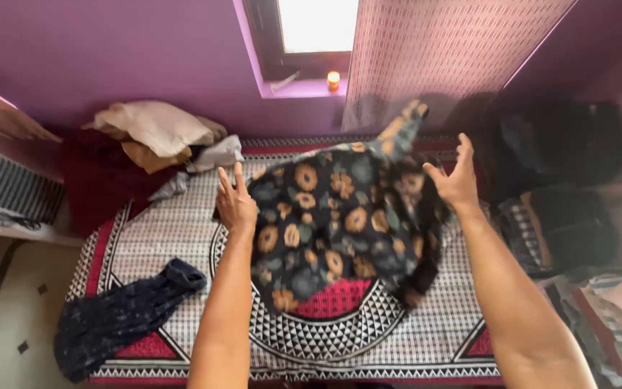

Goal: Folding a floral print top and then a blue printed shirt on a bed.

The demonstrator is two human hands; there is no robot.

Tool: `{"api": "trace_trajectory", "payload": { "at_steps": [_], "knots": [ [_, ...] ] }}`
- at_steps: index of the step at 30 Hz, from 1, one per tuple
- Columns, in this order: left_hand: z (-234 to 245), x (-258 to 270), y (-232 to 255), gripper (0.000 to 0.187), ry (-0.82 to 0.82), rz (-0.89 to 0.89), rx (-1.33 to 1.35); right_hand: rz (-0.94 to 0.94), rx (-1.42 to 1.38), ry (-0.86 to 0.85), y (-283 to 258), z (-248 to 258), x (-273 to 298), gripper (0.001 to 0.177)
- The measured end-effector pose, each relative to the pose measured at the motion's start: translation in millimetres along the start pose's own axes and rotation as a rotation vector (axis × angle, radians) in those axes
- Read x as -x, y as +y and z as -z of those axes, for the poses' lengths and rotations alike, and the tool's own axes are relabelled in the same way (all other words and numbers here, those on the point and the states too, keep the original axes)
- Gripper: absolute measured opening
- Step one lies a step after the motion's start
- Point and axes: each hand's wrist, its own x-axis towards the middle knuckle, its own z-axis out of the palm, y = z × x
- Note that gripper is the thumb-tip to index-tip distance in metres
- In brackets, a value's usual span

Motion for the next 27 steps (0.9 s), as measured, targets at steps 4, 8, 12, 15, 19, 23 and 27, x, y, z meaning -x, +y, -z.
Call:
{"api": "trace_trajectory", "payload": {
  "at_steps": [4, 8, 12, 15, 19, 23, 27],
  "knots": [
    [-63.9, 71.7, -13.1, 0.076, -0.018, -0.067, -0.066, 0.042, -0.12, -0.116, 45.7, -31.3, 47.7, 0.092],
    [-113.9, 163.8, -24.5, 0.07, -0.335, 0.022, -0.024, -0.344, -0.108, -0.56, 84.5, -57.5, 126.5, 0.07],
    [-162.8, 229.5, -30.8, 0.051, -0.654, 0.187, 0.021, -0.36, -0.121, -0.988, 155.1, -82.9, 212.4, 0.053],
    [-178.0, 255.0, -29.9, 0.044, -0.78, 0.262, 0.02, -0.8, -0.195, -1.113, 187.3, -95.4, 257.0, 0.048],
    [-219.0, 270.5, -32.7, 0.046, -0.787, 0.301, 0.056, -0.507, 0.015, -1.148, 212.3, -91.7, 280.2, 0.042],
    [-295.7, 312.3, -52.7, 0.042, -0.656, 0.454, 0.307, -0.371, 0.348, -1.363, 174.2, -74.7, 259.4, 0.051],
    [-351.7, 338.9, -64.0, 0.049, -0.493, 0.924, 0.67, -0.224, 0.594, -1.482, 154.2, -75.2, 258.5, 0.076]
  ]
}}
